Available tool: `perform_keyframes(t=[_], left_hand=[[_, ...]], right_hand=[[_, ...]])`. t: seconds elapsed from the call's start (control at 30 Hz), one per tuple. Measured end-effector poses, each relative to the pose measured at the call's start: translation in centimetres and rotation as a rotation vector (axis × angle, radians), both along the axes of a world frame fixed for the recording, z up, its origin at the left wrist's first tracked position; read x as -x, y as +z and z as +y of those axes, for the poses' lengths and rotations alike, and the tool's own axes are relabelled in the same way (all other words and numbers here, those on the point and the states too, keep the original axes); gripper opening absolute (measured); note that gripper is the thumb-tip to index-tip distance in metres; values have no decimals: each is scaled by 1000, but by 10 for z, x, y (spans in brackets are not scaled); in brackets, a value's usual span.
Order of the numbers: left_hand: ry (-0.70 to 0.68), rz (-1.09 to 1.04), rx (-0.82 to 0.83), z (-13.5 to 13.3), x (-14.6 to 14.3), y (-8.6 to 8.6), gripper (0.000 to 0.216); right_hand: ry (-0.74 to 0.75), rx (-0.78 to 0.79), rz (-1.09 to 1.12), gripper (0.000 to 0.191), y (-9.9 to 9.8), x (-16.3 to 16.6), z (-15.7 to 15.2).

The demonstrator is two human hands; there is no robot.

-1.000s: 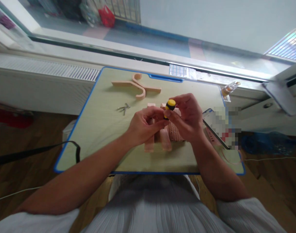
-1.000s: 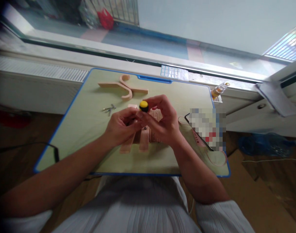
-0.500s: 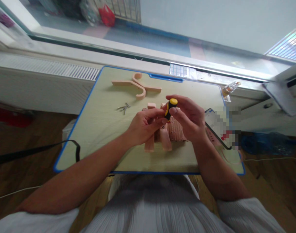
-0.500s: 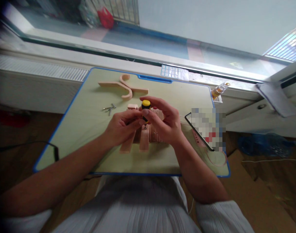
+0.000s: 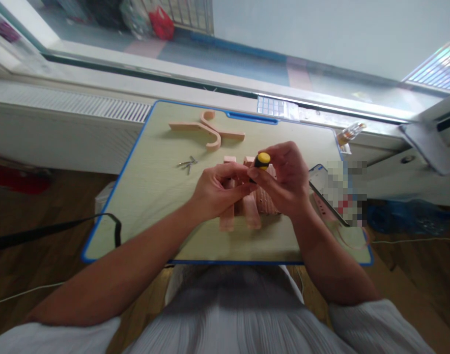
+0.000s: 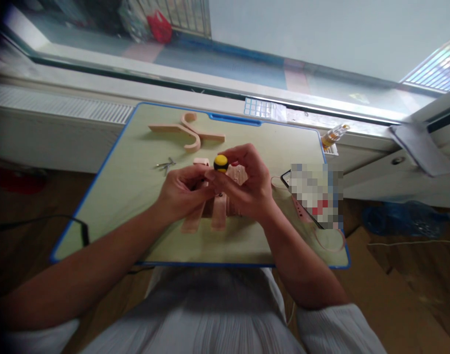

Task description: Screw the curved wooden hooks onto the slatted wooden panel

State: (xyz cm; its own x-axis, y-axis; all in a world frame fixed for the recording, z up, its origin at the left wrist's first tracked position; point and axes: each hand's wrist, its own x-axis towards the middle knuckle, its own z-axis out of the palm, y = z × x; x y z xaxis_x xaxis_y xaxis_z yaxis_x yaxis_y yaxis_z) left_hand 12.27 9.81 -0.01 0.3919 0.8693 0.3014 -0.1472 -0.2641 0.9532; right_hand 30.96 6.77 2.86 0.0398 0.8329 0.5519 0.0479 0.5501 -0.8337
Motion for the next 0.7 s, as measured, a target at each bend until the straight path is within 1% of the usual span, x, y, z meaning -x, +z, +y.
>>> perform_keyframes(t=[0.1,0.2,0.3,0.47,0.53,0.6,0.7], left_hand=[[-40,12,6,0,0,5,30],[-42,38,6,0,0,7,34],[-39,70,-24,0,1,7,31],[-12,141,-40,0,3,7,32],[-2,122,-36,0,3,5,33],[8,81,-28,0,2,2,34],[3,35,-5,0,1,0,36]], right_hand=[[16,58,-16,33,5,-2,-3],[55,132,-23,39,9,-5,-7],[74,160,-4,33,8,-6,-9],[20,89,-25,29,3,-3,-5],[-6,43,-22,26,0,-1,-3],[-23,7,-9,27,-2,0,-1],[-22,-2,-9,31,-3,1,0]])
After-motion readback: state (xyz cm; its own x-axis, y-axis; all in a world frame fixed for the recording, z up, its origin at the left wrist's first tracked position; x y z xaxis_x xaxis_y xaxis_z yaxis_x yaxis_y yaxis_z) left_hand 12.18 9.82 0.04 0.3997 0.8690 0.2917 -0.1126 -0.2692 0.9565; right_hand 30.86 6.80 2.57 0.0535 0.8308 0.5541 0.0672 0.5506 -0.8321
